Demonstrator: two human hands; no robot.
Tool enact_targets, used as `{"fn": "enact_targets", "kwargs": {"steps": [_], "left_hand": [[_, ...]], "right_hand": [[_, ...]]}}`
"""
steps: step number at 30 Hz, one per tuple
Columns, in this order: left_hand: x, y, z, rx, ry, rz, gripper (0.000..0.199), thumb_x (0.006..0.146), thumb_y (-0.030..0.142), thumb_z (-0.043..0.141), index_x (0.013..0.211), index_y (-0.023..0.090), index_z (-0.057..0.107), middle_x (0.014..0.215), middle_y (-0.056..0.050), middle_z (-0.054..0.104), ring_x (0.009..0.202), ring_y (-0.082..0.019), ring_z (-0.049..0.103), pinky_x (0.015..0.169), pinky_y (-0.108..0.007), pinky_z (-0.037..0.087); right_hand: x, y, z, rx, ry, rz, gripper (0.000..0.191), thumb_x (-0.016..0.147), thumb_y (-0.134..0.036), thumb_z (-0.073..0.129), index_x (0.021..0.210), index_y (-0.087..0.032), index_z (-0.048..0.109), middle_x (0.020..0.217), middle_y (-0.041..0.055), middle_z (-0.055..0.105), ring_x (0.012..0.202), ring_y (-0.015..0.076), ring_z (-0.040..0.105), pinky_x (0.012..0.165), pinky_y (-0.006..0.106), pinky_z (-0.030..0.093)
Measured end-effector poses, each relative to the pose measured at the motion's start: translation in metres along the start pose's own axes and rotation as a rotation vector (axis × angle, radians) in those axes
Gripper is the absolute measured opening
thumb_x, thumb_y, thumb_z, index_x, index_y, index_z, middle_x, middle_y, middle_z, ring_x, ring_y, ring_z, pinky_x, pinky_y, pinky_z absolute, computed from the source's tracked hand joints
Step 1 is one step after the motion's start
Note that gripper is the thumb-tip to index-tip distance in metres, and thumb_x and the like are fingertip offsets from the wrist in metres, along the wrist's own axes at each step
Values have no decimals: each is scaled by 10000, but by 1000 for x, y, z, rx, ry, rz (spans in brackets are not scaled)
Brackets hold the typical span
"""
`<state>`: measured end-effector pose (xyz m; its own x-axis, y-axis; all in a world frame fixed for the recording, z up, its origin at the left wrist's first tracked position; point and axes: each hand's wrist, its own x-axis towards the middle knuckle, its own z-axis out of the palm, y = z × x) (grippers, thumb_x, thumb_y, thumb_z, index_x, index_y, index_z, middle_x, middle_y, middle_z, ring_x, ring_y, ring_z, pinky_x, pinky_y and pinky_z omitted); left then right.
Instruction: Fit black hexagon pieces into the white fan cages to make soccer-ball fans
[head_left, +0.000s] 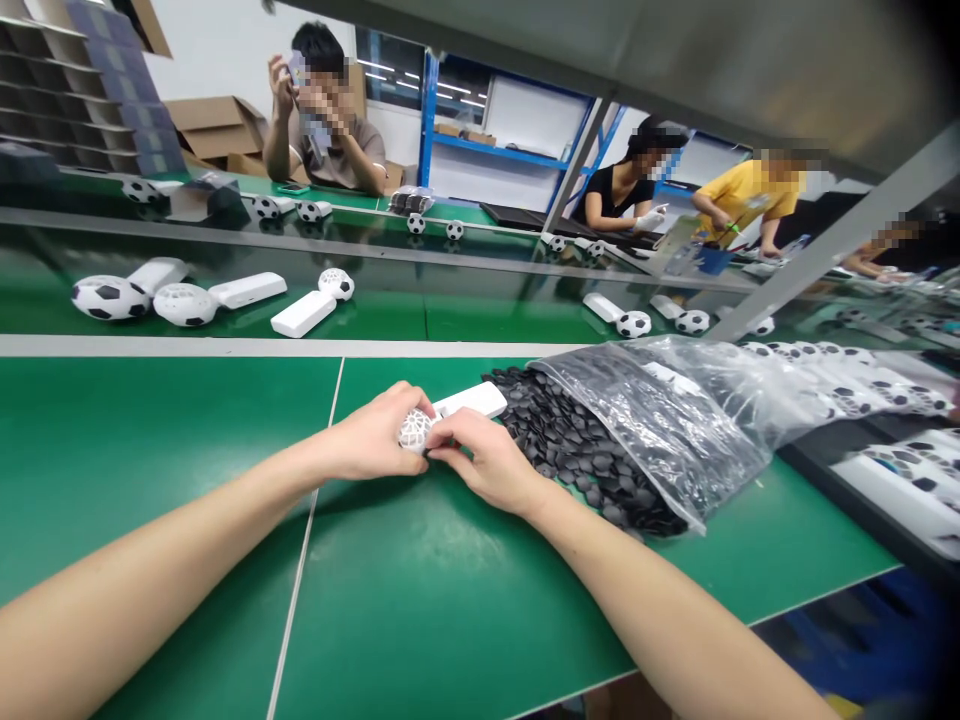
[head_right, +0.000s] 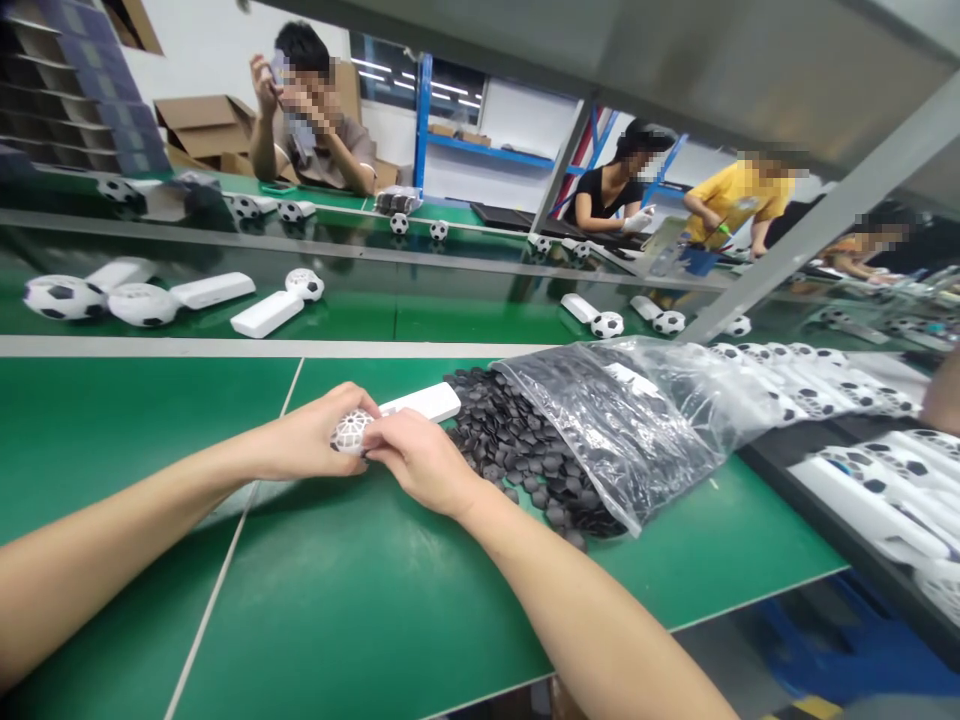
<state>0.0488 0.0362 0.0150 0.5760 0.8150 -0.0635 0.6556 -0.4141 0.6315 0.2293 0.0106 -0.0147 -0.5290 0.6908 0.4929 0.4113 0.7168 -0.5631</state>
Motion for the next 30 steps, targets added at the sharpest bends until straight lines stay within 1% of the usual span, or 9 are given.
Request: {"fn": "enact_targets", "kwargs": {"steps": [3, 5, 9, 12, 16, 20, 22, 25, 30], "left_hand": [[1, -1, 5, 7, 64, 1, 412, 595, 380, 626, 944, 208, 489, 972, -31, 473, 897, -226, 511, 756, -334, 430], [2, -1, 8, 9, 82, 5, 404, 594, 397, 634, 920, 205, 493, 957, -30, 479, 891, -225, 511, 755, -335, 428], [3, -2, 9, 13, 105, 12, 322, 619, 348, 601, 888, 201, 501, 930, -24, 486, 863, -212, 521, 735, -324, 429], [2, -2, 9, 9, 115, 7, 308, 612, 310, 585, 891, 202, 512, 929, -21, 490, 856, -212, 527, 729, -321, 432], [2, -1, 8, -21, 109, -1, 312, 612, 294, 562, 908, 206, 521, 940, -18, 494, 868, -215, 528, 747, -328, 435], [2, 1, 7, -37, 94, -21, 330, 592, 282, 557, 911, 206, 526, 955, -21, 498, 884, -222, 528, 761, -334, 440], [2, 1, 6, -38, 91, -23, 345, 584, 276, 564, 920, 204, 527, 962, -22, 495, 886, -221, 528, 766, -331, 440], [2, -1, 7, -32, 87, -11, 365, 586, 287, 581, 936, 207, 519, 969, -23, 488, 895, -224, 523, 774, -334, 437], [1, -3, 5, -55, 56, 18, 323, 629, 287, 565, 936, 209, 507, 982, -19, 482, 907, -214, 513, 784, -327, 427]], "right_hand": [[0, 1, 2, 62, 28, 56, 108, 789, -80, 546, 808, -187, 549, 794, 14, 601, 739, 132, 548, 701, 262, 456], [0, 2, 3, 115, 45, 98, 93, 780, -97, 565, 794, -187, 547, 781, 8, 597, 723, 127, 548, 694, 256, 460], [1, 4, 4, 202, 77, 151, 62, 771, -129, 589, 785, -180, 556, 763, -1, 600, 707, 117, 550, 687, 247, 465], [0, 6, 4, 230, 89, 180, 49, 760, -146, 608, 782, -174, 574, 760, -6, 611, 697, 110, 560, 674, 235, 470], [-2, 8, 3, 197, 108, 192, 49, 753, -150, 627, 790, -174, 606, 778, -2, 632, 715, 114, 576, 675, 232, 474], [0, 8, 2, 147, 74, 117, 87, 787, -136, 593, 811, -198, 649, 814, 6, 659, 787, 127, 595, 758, 261, 469], [1, 7, 2, 141, 74, 97, 104, 787, -120, 589, 804, -198, 655, 803, 6, 658, 793, 127, 597, 766, 258, 464], [1, 6, 4, 135, 93, 112, 94, 769, -104, 605, 773, -186, 650, 766, 2, 642, 758, 120, 589, 734, 240, 458], [1, 6, 5, 107, 99, 167, 43, 757, -146, 632, 748, -186, 642, 751, -9, 622, 733, 115, 571, 706, 231, 440]]}}
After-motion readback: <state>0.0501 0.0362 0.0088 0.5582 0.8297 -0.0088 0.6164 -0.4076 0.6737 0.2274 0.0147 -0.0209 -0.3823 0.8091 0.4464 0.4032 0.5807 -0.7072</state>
